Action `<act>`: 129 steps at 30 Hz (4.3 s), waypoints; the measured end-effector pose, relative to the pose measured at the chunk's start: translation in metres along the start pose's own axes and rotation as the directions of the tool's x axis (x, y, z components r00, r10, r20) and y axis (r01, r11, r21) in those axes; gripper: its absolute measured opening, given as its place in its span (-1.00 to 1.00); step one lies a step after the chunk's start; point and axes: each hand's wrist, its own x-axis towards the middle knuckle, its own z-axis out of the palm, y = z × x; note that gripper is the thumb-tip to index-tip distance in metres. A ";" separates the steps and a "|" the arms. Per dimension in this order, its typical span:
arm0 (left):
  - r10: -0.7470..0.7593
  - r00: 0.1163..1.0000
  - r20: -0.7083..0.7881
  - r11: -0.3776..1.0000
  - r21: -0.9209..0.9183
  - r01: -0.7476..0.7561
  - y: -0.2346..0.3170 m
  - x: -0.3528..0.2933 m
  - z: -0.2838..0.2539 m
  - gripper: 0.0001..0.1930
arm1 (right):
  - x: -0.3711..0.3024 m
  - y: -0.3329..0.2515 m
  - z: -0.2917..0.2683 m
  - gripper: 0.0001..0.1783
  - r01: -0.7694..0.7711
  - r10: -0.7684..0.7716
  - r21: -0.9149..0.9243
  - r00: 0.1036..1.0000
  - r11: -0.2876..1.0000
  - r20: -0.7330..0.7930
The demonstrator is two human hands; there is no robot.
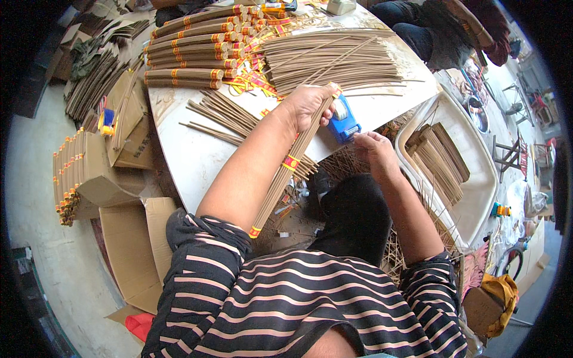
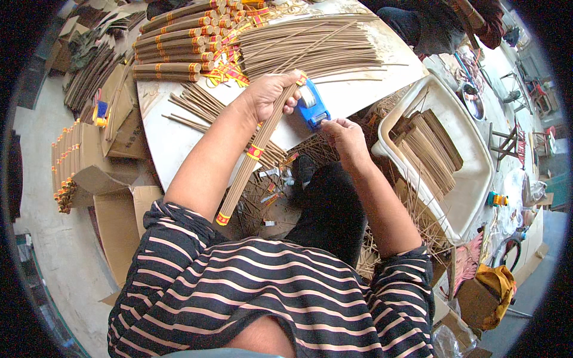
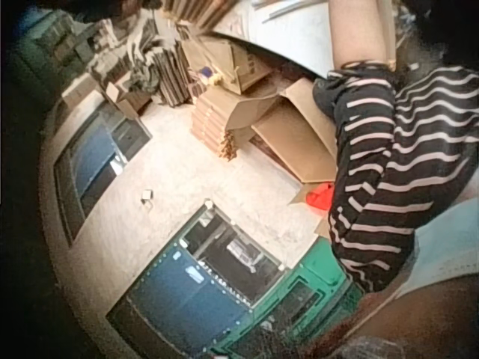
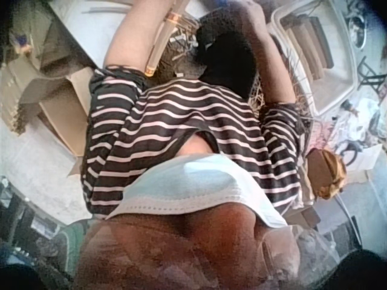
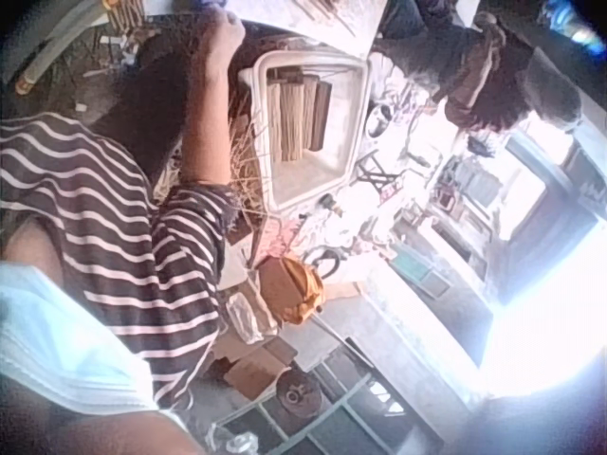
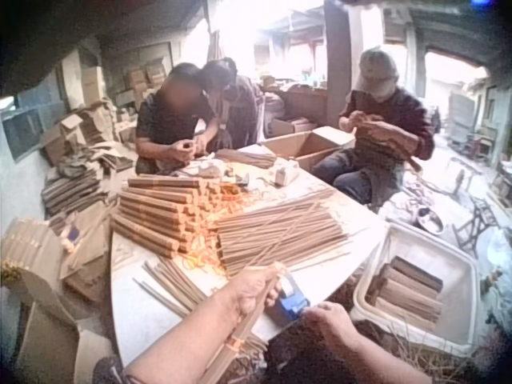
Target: The person gathers thin wooden sticks, aligns them into bundles, and wraps each bundle with a yellow and red paper band. The person then places the finished bundles into a cardboard box. Other workers are visible in the background performing similar tasks.
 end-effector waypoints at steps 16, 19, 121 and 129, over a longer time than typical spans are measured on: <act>0.152 0.988 0.026 0.985 0.078 -0.153 0.023 -0.076 0.017 -0.79 | -0.073 -0.061 0.010 -0.86 0.200 -0.224 0.126 0.948 0.972 0.227; 0.195 0.980 0.034 0.967 0.162 -0.198 0.023 -0.130 0.036 -0.79 | -0.096 -0.086 0.032 -0.85 0.349 -0.345 0.050 0.880 0.936 0.327; 0.400 0.915 0.043 0.900 -0.204 -0.384 -0.043 -0.290 0.041 -0.66 | -0.177 -0.071 0.138 -0.61 0.292 -0.444 0.351 0.733 0.890 0.516; 0.418 0.908 0.024 0.885 -0.237 -0.401 -0.048 -0.285 0.041 -0.69 | -0.176 -0.078 0.143 -0.77 0.464 -0.498 0.202 0.702 0.862 0.509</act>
